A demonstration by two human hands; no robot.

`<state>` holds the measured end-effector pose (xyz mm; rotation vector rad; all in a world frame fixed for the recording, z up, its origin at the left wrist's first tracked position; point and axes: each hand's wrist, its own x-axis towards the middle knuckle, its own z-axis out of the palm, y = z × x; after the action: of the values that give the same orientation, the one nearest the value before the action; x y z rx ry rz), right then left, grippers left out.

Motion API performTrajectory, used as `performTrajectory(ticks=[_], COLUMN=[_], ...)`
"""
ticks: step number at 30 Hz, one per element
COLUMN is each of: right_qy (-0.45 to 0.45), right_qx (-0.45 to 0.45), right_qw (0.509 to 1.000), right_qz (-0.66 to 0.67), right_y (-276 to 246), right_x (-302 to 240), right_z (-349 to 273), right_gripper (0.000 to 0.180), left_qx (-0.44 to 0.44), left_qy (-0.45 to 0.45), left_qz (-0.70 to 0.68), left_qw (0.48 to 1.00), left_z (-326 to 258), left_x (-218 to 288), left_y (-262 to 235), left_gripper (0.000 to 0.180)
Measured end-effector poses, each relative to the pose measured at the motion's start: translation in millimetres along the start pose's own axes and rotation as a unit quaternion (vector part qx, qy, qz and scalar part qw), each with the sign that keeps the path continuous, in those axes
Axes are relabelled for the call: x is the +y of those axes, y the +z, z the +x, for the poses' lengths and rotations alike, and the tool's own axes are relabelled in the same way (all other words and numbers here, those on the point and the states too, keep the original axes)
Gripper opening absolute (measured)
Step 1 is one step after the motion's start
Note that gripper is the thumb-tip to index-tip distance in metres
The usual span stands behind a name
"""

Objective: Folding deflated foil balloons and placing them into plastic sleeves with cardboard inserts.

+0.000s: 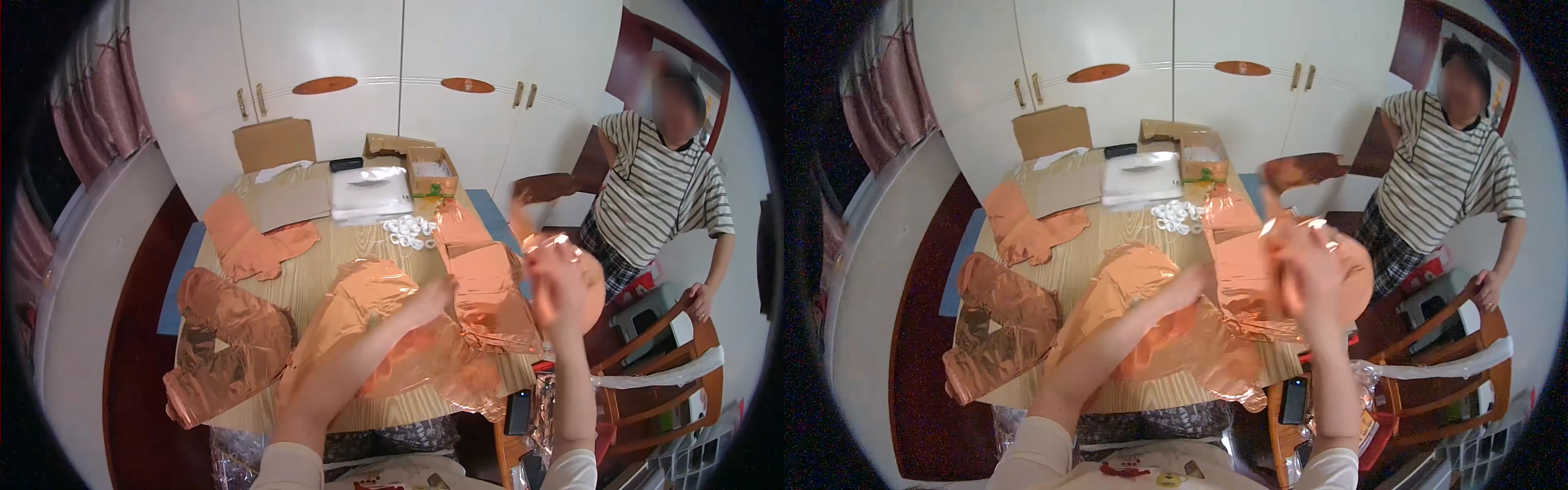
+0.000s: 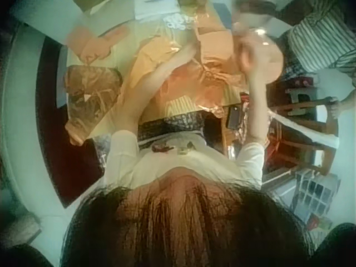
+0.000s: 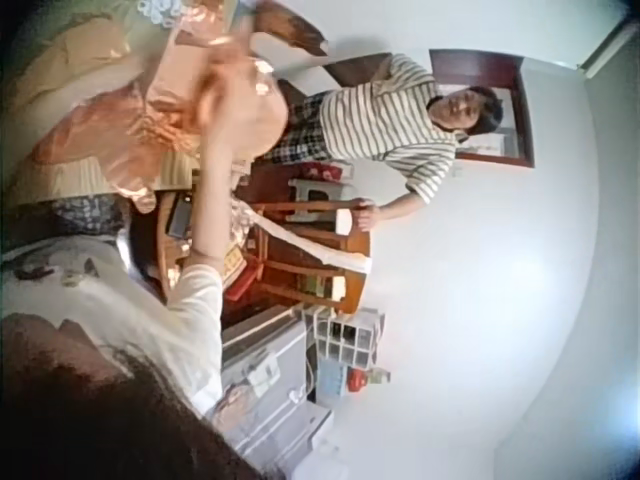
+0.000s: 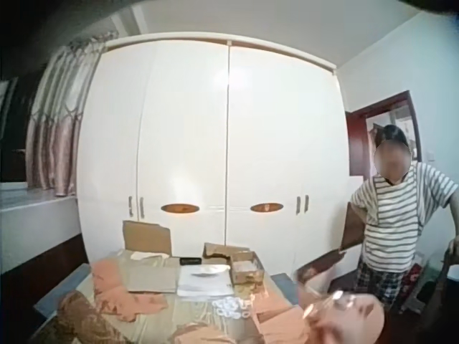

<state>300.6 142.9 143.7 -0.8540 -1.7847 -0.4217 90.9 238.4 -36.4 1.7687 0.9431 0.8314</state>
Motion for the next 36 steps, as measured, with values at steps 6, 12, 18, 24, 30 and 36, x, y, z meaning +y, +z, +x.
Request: performTrajectory(ticks=[6,12,18,24,30,36], right_qy=[-0.176,-0.113,-0.060,0.015,0.051,0.048], right_qx=[-0.279,-0.352,-0.347,-0.353,-0.344,-0.358], right_qw=[0.942,0.928,0.934,0.933,0.936,0.932], right_qz=[-0.062,-0.049,-0.067,-0.061,-0.056,-0.033], right_y=[49.4,103.3,108.6,106.7,108.6,106.6], right_x=[-112.2,-157.4,-165.7,-169.8,-175.4,-175.6], right_z=[-42.7,-127.4,-140.6,-149.0,-158.3,-159.5], right_gripper=[0.017,0.018,0.020,0.027,0.032,0.033], left_qx=[0.100,0.282,0.125,0.056,-0.022,0.035], left_qy=[-0.125,0.043,0.095,0.133,0.074,0.026], left_qz=[-0.415,0.232,0.417,0.436,0.415,0.483], left_qw=[0.896,0.930,0.896,0.888,0.907,0.875], left_z=[-92.0,-132.9,-159.2,-142.8,-129.6,-104.3], left_x=[86.1,43.5,37.1,35.0,17.0,-3.7], left_y=[-106.4,-104.3,-81.6,-113.4,-116.3,-130.4], left_gripper=[0.061,0.054,0.069,0.071,0.048,0.026])
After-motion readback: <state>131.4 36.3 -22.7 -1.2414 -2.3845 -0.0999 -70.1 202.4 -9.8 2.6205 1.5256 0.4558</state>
